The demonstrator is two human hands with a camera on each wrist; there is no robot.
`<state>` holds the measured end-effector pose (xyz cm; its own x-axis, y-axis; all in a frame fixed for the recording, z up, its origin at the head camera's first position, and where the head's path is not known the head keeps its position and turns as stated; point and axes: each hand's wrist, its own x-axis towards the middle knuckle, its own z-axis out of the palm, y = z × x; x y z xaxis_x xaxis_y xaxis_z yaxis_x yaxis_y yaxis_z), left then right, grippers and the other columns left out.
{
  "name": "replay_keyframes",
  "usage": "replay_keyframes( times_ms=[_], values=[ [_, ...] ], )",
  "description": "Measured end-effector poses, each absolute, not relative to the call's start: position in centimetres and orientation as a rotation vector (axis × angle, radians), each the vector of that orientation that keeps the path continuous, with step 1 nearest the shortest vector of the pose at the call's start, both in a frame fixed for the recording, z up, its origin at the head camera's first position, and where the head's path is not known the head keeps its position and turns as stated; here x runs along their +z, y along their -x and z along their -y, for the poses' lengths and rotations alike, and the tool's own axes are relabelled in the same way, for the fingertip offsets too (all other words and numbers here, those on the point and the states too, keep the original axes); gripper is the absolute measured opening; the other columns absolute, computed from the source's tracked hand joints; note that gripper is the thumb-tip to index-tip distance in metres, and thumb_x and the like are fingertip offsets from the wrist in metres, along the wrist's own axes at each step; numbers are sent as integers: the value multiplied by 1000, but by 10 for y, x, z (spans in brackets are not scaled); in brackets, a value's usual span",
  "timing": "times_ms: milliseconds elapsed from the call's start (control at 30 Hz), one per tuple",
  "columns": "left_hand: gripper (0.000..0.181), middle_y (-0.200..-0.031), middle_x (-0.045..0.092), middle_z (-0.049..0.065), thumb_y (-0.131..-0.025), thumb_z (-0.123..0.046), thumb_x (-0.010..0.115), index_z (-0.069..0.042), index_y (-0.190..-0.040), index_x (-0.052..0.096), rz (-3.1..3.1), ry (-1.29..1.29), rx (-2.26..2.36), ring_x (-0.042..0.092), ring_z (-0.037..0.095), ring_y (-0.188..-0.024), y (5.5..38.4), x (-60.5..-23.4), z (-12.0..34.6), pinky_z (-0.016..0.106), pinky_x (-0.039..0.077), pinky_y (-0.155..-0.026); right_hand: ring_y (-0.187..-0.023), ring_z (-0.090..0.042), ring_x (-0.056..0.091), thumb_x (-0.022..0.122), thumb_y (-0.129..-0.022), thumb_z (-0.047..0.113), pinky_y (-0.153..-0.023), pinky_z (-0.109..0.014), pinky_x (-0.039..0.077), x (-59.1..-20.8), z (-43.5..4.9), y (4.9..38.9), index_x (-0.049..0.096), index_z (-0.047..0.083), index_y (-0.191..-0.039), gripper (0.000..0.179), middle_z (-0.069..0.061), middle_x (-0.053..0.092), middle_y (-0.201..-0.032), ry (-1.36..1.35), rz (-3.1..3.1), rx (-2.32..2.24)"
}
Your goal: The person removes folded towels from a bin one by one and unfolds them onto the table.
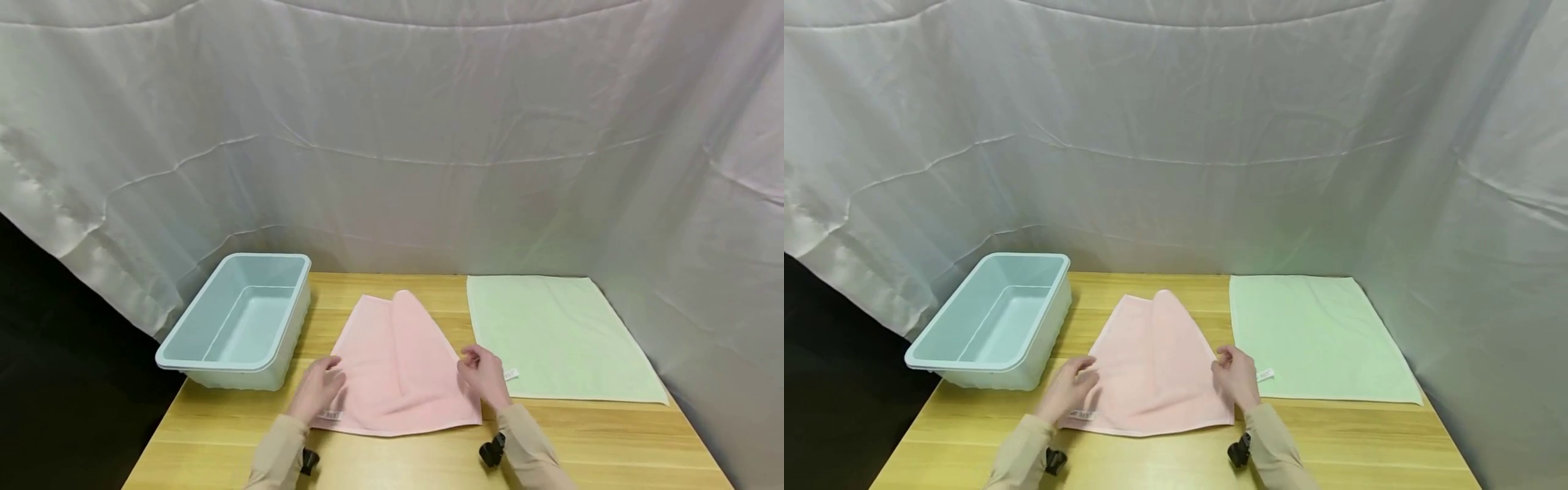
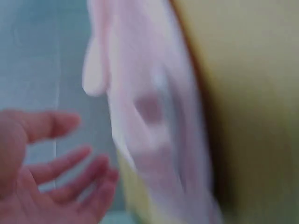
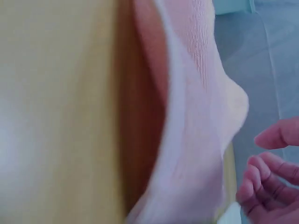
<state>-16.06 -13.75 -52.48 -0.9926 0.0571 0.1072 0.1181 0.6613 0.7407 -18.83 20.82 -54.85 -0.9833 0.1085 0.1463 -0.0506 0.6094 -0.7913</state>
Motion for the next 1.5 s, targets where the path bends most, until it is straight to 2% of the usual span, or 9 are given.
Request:
replay_keyframes(
  times_ms=[100, 200, 333, 467, 600, 733, 900, 1100, 1500],
  values=[
    [38, -134, 61, 27, -98, -13, 61, 5, -132, 59, 2785, 261, -1555, 56, 45, -128, 180, -528, 124, 57, 45, -110, -79, -16, 64, 64, -85, -1, -72, -24, 55, -550, -193, 207, 69, -7, -109, 26, -15, 71, -91, -67, 2596, 1393],
    [45, -145, 52, 29, -101, -15, 57, 6, -140, 50, 2772, 333, -1791, 46, 46, -139, 200, -534, 112, 57, 37, -117, -93, -27, 69, 63, -88, -1, -86, -35, 59, -551, -179, 225, 66, -8, -115, 28, -19, 73, -102, -171, 2585, 1487],
    [53, -153, 42, 30, -103, -18, 55, 8, -146, 40, 2809, 365, -1826, 37, 45, -146, 222, -543, 101, 55, 29, -123, -113, -40, 67, 65, -90, 1, -104, -48, 53, -554, -167, 241, 57, -8, -129, 40, -26, 70, -119, -290, 2639, 1589],
    [56, -154, 41, 31, -105, -21, 52, 10, -148, 35, 2887, 320, -1675, 36, 44, -146, 234, -547, 97, 54, 28, -123, -125, -45, 60, 66, -90, 2, -112, -53, 45, -559, -165, 247, 45, -9, -140, 55, -31, 64, -128, -290, 2686, 1622],
    [60, -158, 35, 29, -107, -25, 45, 9, -153, 25, 2928, 249, -1646, 33, 44, -148, 240, -548, 101, 55, 26, -124, -134, -43, 52, 65, -92, 6, -118, -53, 38, -561, -170, 248, 33, -5, -149, 66, -29, 58, -138, -168, 2713, 1647],
    [65, -163, 28, 24, -107, -31, 42, 4, -157, 18, 2954, 89, -1583, 28, 42, -151, 243, -551, 109, 54, 24, -125, -141, -43, 44, 63, -93, 10, -121, -54, 33, -561, -178, 248, 23, -1, -154, 74, -29, 49, -147, -26, 2728, 1645],
    [68, -165, 23, 22, -107, -32, 42, 2, -159, 13, 2912, -88, -1558, 23, 42, -153, 246, -555, 119, 53, 21, -127, -144, -44, 40, 60, -93, 13, -121, -55, 31, -561, -188, 249, 21, -1, -155, 75, -29, 46, -151, 48, 2763, 1541],
    [71, -166, 20, 22, -106, -37, 43, 0, -159, 13, 2922, -47, -1594, 21, 42, -153, 250, -557, 124, 53, 20, -127, -145, -46, 37, 60, -93, 14, -122, -56, 30, -563, -192, 251, 18, -1, -156, 77, -30, 42, -153, 29, 2774, 1536],
    [66, -161, 31, 27, -106, -30, 47, 7, -155, 22, 2877, 93, -1563, 28, 43, -150, 259, -559, 127, 54, 22, -126, -146, -45, 37, 61, -92, 15, -123, -56, 29, -567, -195, 255, 21, 1, -155, 76, -28, 43, -153, 81, 2745, 1535]
  ],
)
